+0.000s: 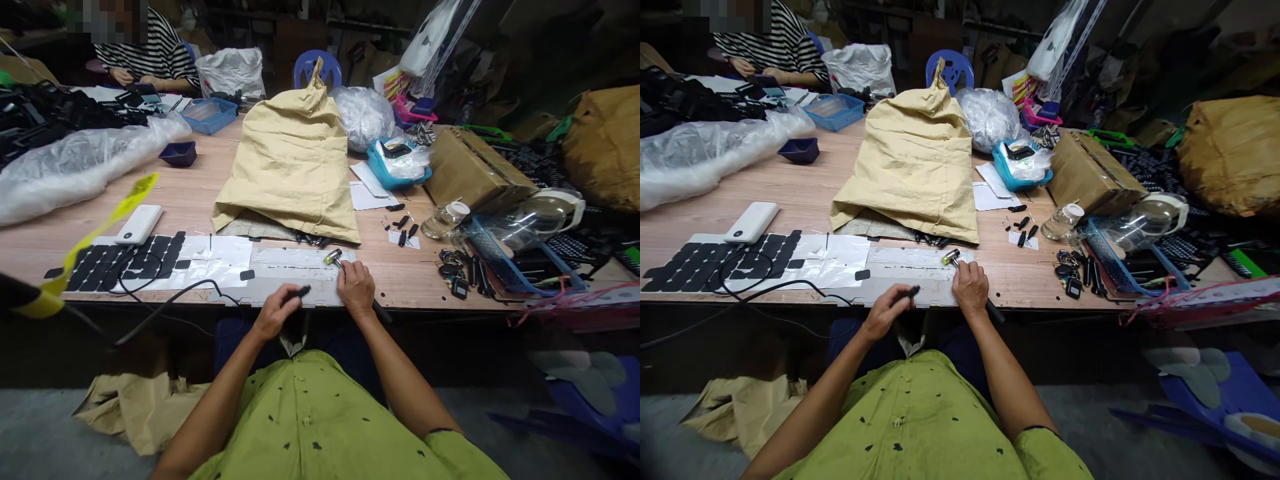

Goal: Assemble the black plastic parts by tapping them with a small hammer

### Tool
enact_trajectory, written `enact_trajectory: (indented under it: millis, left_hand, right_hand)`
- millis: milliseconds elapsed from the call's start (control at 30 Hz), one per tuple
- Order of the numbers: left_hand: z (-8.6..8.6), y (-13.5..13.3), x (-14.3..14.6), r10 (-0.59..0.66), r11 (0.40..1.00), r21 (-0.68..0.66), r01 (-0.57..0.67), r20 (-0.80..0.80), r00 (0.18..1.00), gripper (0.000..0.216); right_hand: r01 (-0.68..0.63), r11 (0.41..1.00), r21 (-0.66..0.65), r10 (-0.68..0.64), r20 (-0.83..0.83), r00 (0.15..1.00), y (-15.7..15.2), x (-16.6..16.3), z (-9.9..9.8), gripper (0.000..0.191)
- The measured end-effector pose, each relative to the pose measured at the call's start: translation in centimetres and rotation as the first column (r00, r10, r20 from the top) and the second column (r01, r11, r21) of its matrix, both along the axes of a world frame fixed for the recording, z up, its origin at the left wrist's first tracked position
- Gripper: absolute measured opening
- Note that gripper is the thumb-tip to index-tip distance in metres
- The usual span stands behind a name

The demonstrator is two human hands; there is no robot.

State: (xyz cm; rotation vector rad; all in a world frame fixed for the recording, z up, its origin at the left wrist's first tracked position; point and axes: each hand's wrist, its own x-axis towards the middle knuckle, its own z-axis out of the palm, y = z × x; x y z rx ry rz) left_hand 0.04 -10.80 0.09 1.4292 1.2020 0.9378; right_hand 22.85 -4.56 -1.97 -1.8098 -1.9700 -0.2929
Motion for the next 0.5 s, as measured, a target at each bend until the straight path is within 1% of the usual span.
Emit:
enact_trajectory:
  millis: [67,100,133,200,267,333,400,500]
  left_hand:
    - [-0.8,-3.3,0.2,-0.055,0.993,-0.100,0.060,0.050,0.997,0.042]
    - [-1.4,-4.7,0.3,-0.058,0.985,-0.160,0.070,0.078,0.995,0.044]
    - [-2.1,-5.8,0.5,-0.039,0.975,-0.216,0.060,0.100,0.994,0.046]
    - [-3.9,-6.9,0.9,0.060,0.947,-0.321,-0.018,0.121,0.991,0.050]
    - [-5.7,-6.7,1.2,0.185,0.896,-0.418,-0.149,0.047,0.982,0.050]
    - [-7.3,-5.7,1.4,0.241,0.833,-0.494,-0.250,-0.082,0.967,0.045]
    - [-8.3,-4.7,1.4,0.221,0.790,-0.541,-0.286,-0.184,0.958,0.045]
    - [-8.7,-3.9,1.5,0.171,0.777,-0.567,-0.272,-0.226,0.959,0.043]
  right_hand:
    - [-0.005,1.000,-0.008,0.005,-0.009,1.000,0.0,0.0,0.1,0.023]
    - [-0.005,1.000,-0.017,0.005,-0.014,1.000,-0.1,0.0,0.1,0.023]
    - [-0.004,1.000,-0.027,0.004,-0.017,1.000,-0.1,0.0,0.1,0.023]
    - [-0.002,0.999,-0.043,0.001,-0.020,1.000,0.0,0.0,0.2,0.023]
    - [-0.001,0.999,-0.040,0.000,-0.017,1.000,0.0,0.0,0.2,0.023]
    - [-0.003,1.000,-0.019,0.003,-0.012,1.000,0.0,-0.1,0.2,0.024]
    - [-0.002,1.000,0.006,0.002,-0.004,1.000,0.1,-0.2,0.1,0.023]
    - [0.004,1.000,0.027,-0.004,0.003,1.000,0.1,-0.2,0.0,0.023]
